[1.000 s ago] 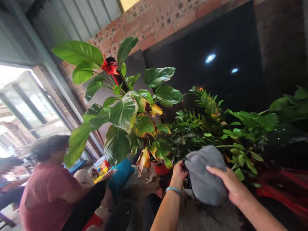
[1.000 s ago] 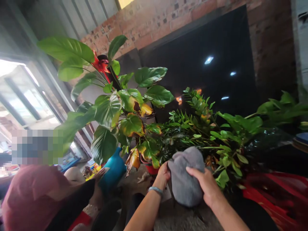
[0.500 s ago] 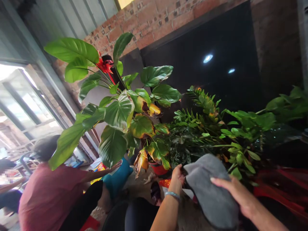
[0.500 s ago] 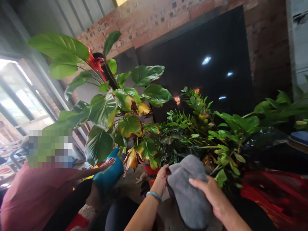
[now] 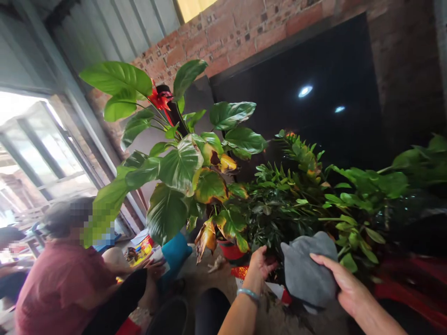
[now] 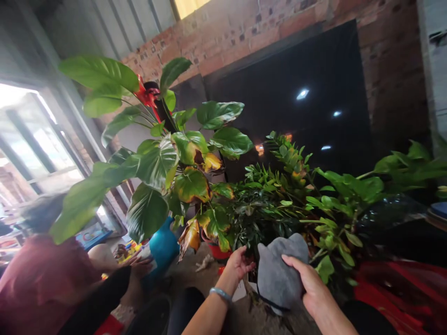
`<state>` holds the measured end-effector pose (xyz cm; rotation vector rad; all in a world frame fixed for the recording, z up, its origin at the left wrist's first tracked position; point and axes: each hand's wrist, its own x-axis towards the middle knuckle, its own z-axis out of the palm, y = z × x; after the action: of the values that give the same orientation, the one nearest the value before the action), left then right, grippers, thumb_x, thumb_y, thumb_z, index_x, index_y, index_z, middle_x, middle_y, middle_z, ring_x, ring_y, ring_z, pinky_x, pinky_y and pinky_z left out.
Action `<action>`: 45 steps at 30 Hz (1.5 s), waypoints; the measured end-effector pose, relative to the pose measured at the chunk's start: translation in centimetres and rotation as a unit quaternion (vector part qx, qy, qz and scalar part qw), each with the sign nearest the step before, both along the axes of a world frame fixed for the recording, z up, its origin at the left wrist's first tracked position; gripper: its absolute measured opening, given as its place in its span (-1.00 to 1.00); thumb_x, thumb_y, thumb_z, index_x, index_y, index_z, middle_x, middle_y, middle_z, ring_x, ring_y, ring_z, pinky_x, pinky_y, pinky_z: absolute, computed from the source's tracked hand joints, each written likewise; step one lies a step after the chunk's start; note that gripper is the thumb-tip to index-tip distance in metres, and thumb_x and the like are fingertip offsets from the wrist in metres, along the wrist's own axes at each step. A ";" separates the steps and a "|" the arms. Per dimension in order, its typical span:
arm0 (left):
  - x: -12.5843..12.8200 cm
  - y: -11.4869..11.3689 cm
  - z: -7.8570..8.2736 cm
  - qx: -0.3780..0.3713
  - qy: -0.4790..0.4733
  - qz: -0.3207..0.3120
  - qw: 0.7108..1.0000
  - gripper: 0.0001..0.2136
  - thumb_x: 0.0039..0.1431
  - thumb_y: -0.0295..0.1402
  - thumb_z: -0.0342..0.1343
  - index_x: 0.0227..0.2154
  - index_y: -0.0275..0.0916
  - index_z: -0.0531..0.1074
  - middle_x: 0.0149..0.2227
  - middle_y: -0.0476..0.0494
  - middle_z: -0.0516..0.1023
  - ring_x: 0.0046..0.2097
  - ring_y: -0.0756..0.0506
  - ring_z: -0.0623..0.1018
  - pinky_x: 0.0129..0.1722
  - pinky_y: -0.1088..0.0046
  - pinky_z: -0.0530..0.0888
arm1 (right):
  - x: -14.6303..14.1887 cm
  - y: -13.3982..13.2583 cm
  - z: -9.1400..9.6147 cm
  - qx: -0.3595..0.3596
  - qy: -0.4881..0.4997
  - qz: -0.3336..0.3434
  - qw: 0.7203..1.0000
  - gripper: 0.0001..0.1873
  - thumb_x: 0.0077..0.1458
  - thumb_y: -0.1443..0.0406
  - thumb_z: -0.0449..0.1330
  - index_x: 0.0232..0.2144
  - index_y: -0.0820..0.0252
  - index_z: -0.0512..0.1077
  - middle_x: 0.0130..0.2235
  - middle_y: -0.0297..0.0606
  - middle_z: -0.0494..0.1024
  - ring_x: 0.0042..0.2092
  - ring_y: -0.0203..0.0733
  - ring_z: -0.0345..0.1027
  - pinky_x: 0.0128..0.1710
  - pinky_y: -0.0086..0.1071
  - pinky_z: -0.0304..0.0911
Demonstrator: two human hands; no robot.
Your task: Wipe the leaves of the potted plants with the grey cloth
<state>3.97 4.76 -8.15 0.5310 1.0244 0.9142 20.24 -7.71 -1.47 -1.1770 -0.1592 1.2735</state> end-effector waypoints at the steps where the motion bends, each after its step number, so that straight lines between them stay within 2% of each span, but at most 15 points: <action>1: -0.2 0.0 -0.1 -0.001 0.006 0.002 1.000 -0.83 -0.08 -0.35 0.26 -0.46 -0.25 0.38 -0.50 -0.10 0.47 -0.36 -0.13 0.49 -0.25 0.29 0.41 | 0.3 0.1 0.9 0.010 0.020 -0.010 1.000 -0.76 -0.53 0.27 0.40 -0.62 0.11 0.51 -0.59 -0.24 0.62 -0.38 0.12 0.54 -0.33 -0.13 0.47; 6: -1.2 -0.3 -0.5 0.015 0.023 0.018 0.999 -0.83 -0.12 -0.40 0.26 -0.53 -0.22 0.33 -0.45 -0.04 0.45 -0.34 -0.10 0.45 -0.26 0.31 0.39 | 2.0 2.7 5.2 0.104 -0.008 -0.104 0.989 -0.71 -0.51 0.35 0.41 -0.55 0.04 0.53 -0.52 -0.35 0.66 -0.36 0.01 0.55 -0.35 -0.24 0.46; 9: -1.7 -0.6 -0.8 0.042 0.001 0.006 0.999 -0.81 -0.18 -0.40 0.27 -0.55 -0.22 0.33 -0.44 -0.04 0.45 -0.35 -0.09 0.44 -0.30 0.34 0.37 | 0.8 3.0 3.2 0.058 -0.039 -0.054 0.996 -0.77 -0.50 0.32 0.40 -0.60 0.08 0.52 -0.57 -0.30 0.64 -0.42 0.06 0.54 -0.42 -0.21 0.45; 14: -2.0 -0.3 -1.5 0.074 -0.046 -0.038 0.995 -0.72 -0.32 -0.37 0.34 -0.62 -0.22 0.28 -0.54 0.03 0.37 -0.43 -0.04 0.40 -0.36 0.39 0.34 | -1.7 -0.5 -1.7 -0.004 -0.108 0.059 0.992 -0.70 -0.46 0.19 0.42 -0.53 0.18 0.56 -0.50 -0.16 0.66 -0.33 0.18 0.57 -0.34 -0.13 0.45; 17: -1.8 0.0 -1.6 0.079 -0.066 -0.049 0.994 -0.70 -0.36 -0.38 0.33 -0.65 -0.22 0.25 -0.58 0.04 0.36 -0.44 -0.03 0.40 -0.37 0.41 0.34 | -0.9 -0.6 0.7 0.032 -0.132 -0.012 0.991 -0.56 -0.47 0.21 0.43 -0.37 0.16 0.57 -0.41 -0.19 0.69 -0.21 0.19 0.56 -0.23 -0.13 0.46; 20: -1.6 -0.2 -1.5 0.076 -0.076 -0.048 0.993 -0.69 -0.40 -0.37 0.33 -0.62 -0.21 0.27 -0.55 0.00 0.43 -0.41 -0.07 0.45 -0.37 0.40 0.35 | 0.7 2.5 5.1 0.104 -0.118 -0.134 0.978 -0.53 -0.40 0.27 0.39 -0.28 0.07 0.53 -0.35 -0.26 0.70 -0.09 0.13 0.52 -0.15 -0.14 0.46; 22: -1.7 -0.4 -1.5 0.074 -0.079 -0.038 0.993 -0.68 -0.41 -0.37 0.33 -0.62 -0.20 0.25 -0.56 0.02 0.42 -0.42 -0.07 0.45 -0.37 0.39 0.34 | 0.9 4.9 6.5 0.103 -0.087 -0.143 0.980 -0.62 -0.32 0.29 0.33 -0.31 0.02 0.49 -0.38 -0.31 0.69 -0.04 0.07 0.50 -0.13 -0.14 0.45; 24: -1.6 -0.5 -1.6 0.071 -0.081 -0.026 0.994 -0.67 -0.39 -0.37 0.34 -0.62 -0.20 0.24 -0.58 0.05 0.39 -0.43 -0.06 0.45 -0.38 0.40 0.33 | 0.2 6.1 5.7 0.045 -0.060 -0.124 0.989 -0.76 -0.27 0.31 0.29 -0.41 0.01 0.45 -0.50 -0.32 0.66 -0.06 0.09 0.51 -0.13 -0.06 0.45; 27: -1.3 -0.3 -1.9 0.063 -0.081 -0.006 0.995 -0.66 -0.37 -0.38 0.34 -0.61 -0.19 0.22 -0.61 0.10 0.35 -0.49 -0.02 0.40 -0.43 0.45 0.28 | -2.2 4.4 1.5 -0.032 -0.052 -0.075 0.995 -0.85 -0.28 0.26 0.30 -0.53 0.03 0.42 -0.61 -0.24 0.60 -0.11 0.26 0.53 -0.15 0.14 0.43; 29: -0.9 -0.1 -2.1 0.059 -0.081 0.002 0.995 -0.65 -0.37 -0.38 0.34 -0.64 -0.19 0.19 -0.65 0.13 0.29 -0.55 0.03 0.34 -0.49 0.48 0.23 | -3.5 1.7 -1.0 -0.043 -0.082 0.036 0.995 -0.81 -0.30 0.16 0.33 -0.54 0.03 0.46 -0.53 -0.16 0.64 -0.05 0.29 0.49 -0.09 0.11 0.40; 31: -0.5 0.1 -2.1 0.059 -0.083 0.007 0.995 -0.63 -0.37 -0.38 0.33 -0.66 -0.18 0.16 -0.70 0.17 0.23 -0.60 0.06 0.28 -0.52 0.50 0.18 | -4.0 -0.5 -1.7 -0.025 -0.104 0.077 0.991 -0.75 -0.35 0.16 0.38 -0.50 0.05 0.52 -0.40 -0.11 0.69 0.04 0.28 0.43 0.00 0.03 0.37; 34: -0.3 -0.1 -1.8 0.063 -0.086 -0.001 0.994 -0.64 -0.37 -0.36 0.32 -0.65 -0.17 0.16 -0.72 0.17 0.24 -0.62 0.04 0.31 -0.54 0.50 0.19 | -2.9 -0.5 1.3 0.029 -0.115 0.034 0.992 -0.62 -0.30 0.12 0.37 -0.32 0.06 0.56 -0.29 -0.16 0.70 0.08 0.23 0.40 0.01 -0.05 0.38; 38: -0.3 -0.4 -1.4 0.066 -0.069 -0.042 0.995 -0.63 -0.37 -0.30 0.33 -0.63 -0.14 0.16 -0.75 0.12 0.28 -0.62 -0.05 0.38 -0.57 0.46 0.23 | -0.5 4.3 5.7 0.124 -0.106 -0.154 0.975 -0.47 -0.25 0.25 0.35 -0.11 -0.05 0.48 -0.18 -0.32 0.69 0.13 0.08 0.37 -0.03 -0.12 0.42; 40: -0.2 -0.3 -1.5 0.065 -0.055 -0.047 0.995 -0.63 -0.35 -0.28 0.32 -0.63 -0.13 0.16 -0.75 0.12 0.28 -0.63 -0.04 0.38 -0.58 0.46 0.23 | -0.1 5.9 4.8 0.095 -0.085 -0.155 0.980 -0.51 -0.23 0.28 0.32 -0.13 -0.04 0.48 -0.22 -0.32 0.70 0.14 0.07 0.36 -0.03 -0.09 0.43; 45: 0.2 0.6 -2.4 0.047 -0.019 -0.018 0.999 -0.73 -0.30 -0.39 0.27 -0.63 -0.16 0.22 -0.71 0.14 0.28 -0.65 0.01 0.32 -0.57 0.47 0.19 | -1.8 2.7 -3.6 -0.034 -0.103 0.039 0.993 -0.57 -0.29 0.16 0.35 -0.24 0.04 0.54 -0.35 -0.17 0.70 0.04 0.30 0.43 -0.05 0.13 0.39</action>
<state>4.17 5.40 -10.53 0.6075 0.9379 0.9412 18.39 -4.98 -5.10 -1.3723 -0.3186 1.2309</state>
